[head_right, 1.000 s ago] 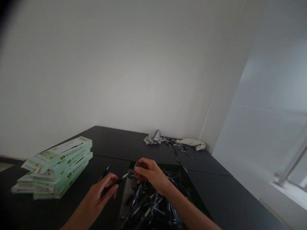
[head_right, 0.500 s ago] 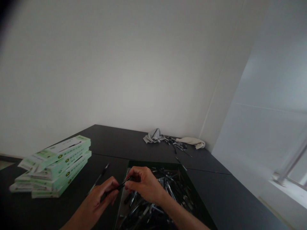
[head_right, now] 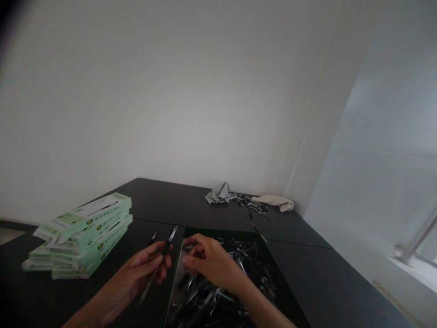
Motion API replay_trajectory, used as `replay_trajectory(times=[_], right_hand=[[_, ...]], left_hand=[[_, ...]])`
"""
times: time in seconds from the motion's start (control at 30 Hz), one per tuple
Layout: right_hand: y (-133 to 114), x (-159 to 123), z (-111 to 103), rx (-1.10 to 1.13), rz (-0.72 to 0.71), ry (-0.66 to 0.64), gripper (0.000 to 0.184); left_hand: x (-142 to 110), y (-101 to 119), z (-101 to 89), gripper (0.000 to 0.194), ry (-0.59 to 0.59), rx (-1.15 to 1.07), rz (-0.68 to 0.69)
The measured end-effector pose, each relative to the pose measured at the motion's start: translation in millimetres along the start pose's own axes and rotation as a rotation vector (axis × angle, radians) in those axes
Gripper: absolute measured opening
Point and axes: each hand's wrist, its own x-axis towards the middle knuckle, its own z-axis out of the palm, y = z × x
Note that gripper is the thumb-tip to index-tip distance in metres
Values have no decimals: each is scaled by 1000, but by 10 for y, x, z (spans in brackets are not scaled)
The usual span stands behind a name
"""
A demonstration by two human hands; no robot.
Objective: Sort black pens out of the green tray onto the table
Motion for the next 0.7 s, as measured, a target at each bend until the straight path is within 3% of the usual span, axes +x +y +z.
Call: replay_trajectory(times=[0.17,0.3,0.5,0.7], right_hand=[[-71,-187,14,-231,51,-94,22],[-185,-335,114,-418,-12,-131,22],[-146,-502,32,-635,18,-135,22],[-147,-592,-12,-680,45,-89,20]], left_hand=[[-40,62,-36,27,114,-54,-107],[-45,88,-33,28,150,102,-84],[160,21,-334,30,335,717,8],[445,-204,-623,24,517,1332,-153]])
